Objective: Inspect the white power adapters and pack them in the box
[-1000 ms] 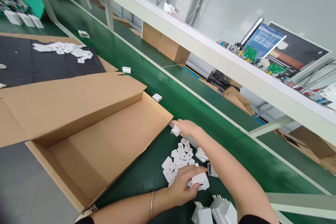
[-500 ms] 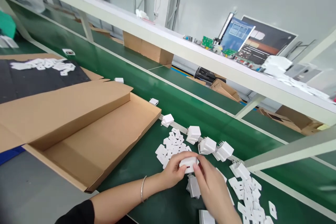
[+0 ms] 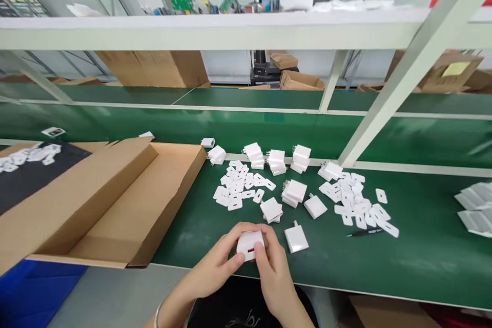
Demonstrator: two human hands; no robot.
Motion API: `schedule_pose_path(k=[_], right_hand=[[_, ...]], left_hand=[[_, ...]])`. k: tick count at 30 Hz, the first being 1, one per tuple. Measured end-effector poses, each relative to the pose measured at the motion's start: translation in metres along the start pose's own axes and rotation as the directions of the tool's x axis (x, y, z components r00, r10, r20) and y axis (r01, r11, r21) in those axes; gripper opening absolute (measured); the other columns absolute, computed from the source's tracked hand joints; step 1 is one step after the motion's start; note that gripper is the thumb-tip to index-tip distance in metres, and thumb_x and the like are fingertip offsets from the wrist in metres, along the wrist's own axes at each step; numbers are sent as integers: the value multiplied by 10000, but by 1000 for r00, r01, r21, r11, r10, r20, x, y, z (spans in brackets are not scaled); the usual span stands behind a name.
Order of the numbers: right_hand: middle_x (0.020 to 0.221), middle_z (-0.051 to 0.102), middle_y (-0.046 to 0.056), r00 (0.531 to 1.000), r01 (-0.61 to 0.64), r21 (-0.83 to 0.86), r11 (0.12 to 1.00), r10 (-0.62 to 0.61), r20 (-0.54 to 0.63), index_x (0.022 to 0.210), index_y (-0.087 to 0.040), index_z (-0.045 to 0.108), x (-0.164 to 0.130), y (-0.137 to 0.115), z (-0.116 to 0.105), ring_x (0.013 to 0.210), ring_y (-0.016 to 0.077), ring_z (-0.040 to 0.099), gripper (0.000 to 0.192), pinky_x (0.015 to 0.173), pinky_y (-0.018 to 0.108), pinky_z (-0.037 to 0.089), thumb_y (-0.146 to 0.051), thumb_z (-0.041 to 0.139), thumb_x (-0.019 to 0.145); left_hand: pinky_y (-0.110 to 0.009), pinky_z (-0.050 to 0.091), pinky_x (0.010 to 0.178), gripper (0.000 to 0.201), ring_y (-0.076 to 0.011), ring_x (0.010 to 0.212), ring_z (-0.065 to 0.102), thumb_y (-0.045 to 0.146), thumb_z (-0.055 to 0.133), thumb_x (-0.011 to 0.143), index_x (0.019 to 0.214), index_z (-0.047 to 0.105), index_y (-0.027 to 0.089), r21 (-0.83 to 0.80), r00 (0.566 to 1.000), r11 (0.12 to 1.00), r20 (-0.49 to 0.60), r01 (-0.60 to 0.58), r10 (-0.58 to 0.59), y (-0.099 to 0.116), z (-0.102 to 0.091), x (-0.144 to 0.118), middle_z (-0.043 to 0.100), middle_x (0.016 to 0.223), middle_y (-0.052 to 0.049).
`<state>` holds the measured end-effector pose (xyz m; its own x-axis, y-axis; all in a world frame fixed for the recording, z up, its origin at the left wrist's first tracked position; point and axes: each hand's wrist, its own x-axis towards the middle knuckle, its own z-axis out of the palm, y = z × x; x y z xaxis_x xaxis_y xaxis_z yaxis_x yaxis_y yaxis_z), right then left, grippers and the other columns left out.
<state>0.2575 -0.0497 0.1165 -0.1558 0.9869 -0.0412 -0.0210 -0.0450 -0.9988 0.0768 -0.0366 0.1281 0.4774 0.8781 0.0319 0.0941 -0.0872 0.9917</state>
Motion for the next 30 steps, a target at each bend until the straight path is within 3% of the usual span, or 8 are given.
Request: schedule_pose_path(k=[4,8,12,18,23,30], right_hand=[[994,727,66,998,13,134,991,-21,54,1238,-228,654,4,34,20,818,204,680,498,751,312,575,-669,556,1028],[909,704,40,993,57,75,996,-64,94,1203,-218,652,9,54,24,758,180,640,477,691,281,528,-650,509,1058],[840,668,19,995,74,-2,997,-74,70,1170,-220,635,8,59,22,716,175,611,446,637,272,484,-629,487,1073],[774,628,3,996,84,-60,995,-83,23,1121,-213,627,6,57,25,627,161,530,450,577,279,430,-627,457,1077],[719,577,-20,995,69,-85,994,-63,73,1122,-207,628,9,53,24,614,149,505,471,573,273,395,-637,444,1075],[750,609,-14,996,27,-66,997,-21,82,1128,-209,608,9,54,26,628,146,509,423,578,267,408,-616,516,1058]], left_hand=[[-326,557,805,461,-219,917,650,600,577,1036,1339,621,255,-22,971,998,-233,-59,52,-47,13,-17,662,1160,-85],[-282,550,684,424,-184,778,651,568,631,1013,1269,628,230,-53,946,986,-294,-158,136,-71,13,-17,666,1002,-51],[-269,519,672,397,-175,765,650,560,603,1036,1242,632,221,-22,947,985,-280,-172,159,-73,12,-17,682,992,-49],[-320,515,774,506,-210,855,665,579,371,1116,1263,678,205,101,928,981,-321,-168,192,-77,13,-19,726,1047,-81],[-337,532,833,476,-234,940,703,529,393,1124,1224,718,195,150,905,976,-371,-160,205,-82,12,-20,762,1122,-106],[-369,548,872,530,-259,971,716,593,399,1104,1217,742,205,111,927,989,-349,-102,135,-73,9,-20,778,1111,-110]])
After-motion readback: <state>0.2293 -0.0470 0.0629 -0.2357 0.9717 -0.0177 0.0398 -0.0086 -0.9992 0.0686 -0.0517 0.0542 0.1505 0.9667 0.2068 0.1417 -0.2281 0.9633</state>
